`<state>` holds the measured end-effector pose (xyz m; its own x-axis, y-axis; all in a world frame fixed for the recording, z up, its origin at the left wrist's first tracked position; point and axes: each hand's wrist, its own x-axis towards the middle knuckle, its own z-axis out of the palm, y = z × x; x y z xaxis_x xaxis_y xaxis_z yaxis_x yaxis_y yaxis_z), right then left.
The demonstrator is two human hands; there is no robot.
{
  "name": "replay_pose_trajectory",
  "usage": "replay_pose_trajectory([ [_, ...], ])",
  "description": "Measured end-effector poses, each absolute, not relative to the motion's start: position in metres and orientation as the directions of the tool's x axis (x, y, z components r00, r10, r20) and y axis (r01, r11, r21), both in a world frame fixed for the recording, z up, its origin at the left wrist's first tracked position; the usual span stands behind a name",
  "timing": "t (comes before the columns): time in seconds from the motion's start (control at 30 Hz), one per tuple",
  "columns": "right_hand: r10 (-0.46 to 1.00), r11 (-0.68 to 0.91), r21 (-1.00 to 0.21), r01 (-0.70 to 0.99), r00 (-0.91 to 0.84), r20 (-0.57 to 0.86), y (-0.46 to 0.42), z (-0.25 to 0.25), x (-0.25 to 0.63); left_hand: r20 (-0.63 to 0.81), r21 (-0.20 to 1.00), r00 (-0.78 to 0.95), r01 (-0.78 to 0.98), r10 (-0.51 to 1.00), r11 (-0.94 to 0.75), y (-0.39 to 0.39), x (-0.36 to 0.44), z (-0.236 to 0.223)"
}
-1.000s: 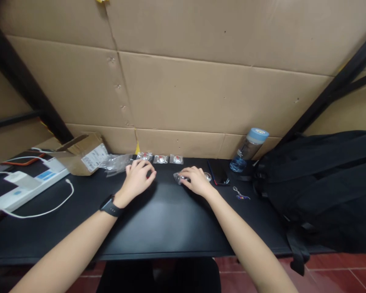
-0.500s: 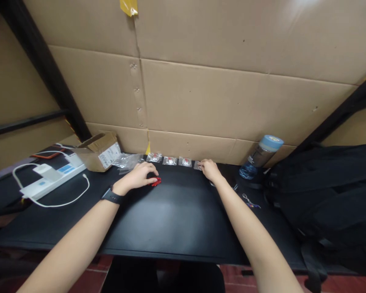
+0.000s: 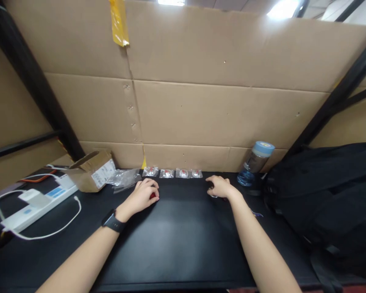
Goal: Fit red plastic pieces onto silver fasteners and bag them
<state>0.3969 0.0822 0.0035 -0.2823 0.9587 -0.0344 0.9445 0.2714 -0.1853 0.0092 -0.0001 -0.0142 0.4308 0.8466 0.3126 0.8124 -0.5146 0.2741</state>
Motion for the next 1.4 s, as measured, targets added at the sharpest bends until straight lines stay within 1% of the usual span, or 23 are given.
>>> replay_pose_trajectory([
  [0.03, 0.96, 0.251, -0.177, 0.952, -0.268, -0.077, 0.074, 0.004, 0.402, 0.314, 0.281, 0.437, 0.805, 0.843, -0.522, -0.001, 0.011, -0.014],
  [0.1, 0.964, 0.234, -0.196, 0.952, -0.253, -0.081, 0.062, 0.002, 0.408, 0.325, 0.312, 0.438, 0.787, 0.838, -0.532, -0.003, 0.017, -0.011],
  [0.27, 0.954, 0.287, -0.312, 0.905, -0.298, 0.013, 0.053, -0.004, 0.416, 0.333, 0.422, 0.394, 0.75, 0.857, -0.509, -0.012, 0.033, -0.002],
  [0.53, 0.929, 0.36, -0.419, 0.833, -0.363, 0.078, 0.052, -0.003, 0.425, 0.345, 0.515, 0.379, 0.688, 0.858, -0.511, -0.019, 0.046, 0.0],
  [0.67, 0.9, 0.419, -0.453, 0.787, -0.426, 0.092, 0.048, -0.002, 0.413, 0.348, 0.531, 0.357, 0.687, 0.867, -0.496, -0.019, 0.049, -0.001],
  [0.77, 0.869, 0.467, -0.492, 0.734, -0.485, 0.1, 0.045, -0.002, 0.402, 0.359, 0.519, 0.339, 0.702, 0.87, -0.488, -0.018, 0.051, -0.004],
  [0.9, 0.873, 0.459, -0.506, 0.73, -0.476, 0.104, 0.042, -0.001, 0.396, 0.369, 0.502, 0.305, 0.73, 0.878, -0.464, -0.017, 0.053, -0.007],
  [1.07, 0.868, 0.464, -0.529, 0.711, -0.485, 0.11, 0.039, 0.003, 0.398, 0.337, 0.531, 0.26, 0.742, 0.905, -0.41, -0.018, 0.053, -0.004],
  [1.13, 0.871, 0.463, -0.534, 0.707, -0.474, 0.127, 0.039, 0.006, 0.399, 0.347, 0.543, 0.239, 0.737, 0.907, -0.402, -0.018, 0.053, -0.002],
  [1.27, 0.858, 0.503, -0.558, 0.66, -0.456, 0.235, 0.033, 0.013, 0.385, 0.383, 0.546, 0.191, 0.742, 0.904, -0.388, -0.018, 0.052, 0.001],
  [1.33, 0.822, 0.559, -0.607, 0.565, -0.471, 0.318, 0.025, 0.016, 0.366, 0.387, 0.565, 0.193, 0.723, 0.902, -0.397, -0.019, 0.052, 0.003],
  [1.4, 0.784, 0.61, -0.657, 0.442, -0.455, 0.422, 0.014, 0.017, 0.341, 0.389, 0.621, 0.189, 0.669, 0.902, -0.408, -0.021, 0.054, 0.004],
])
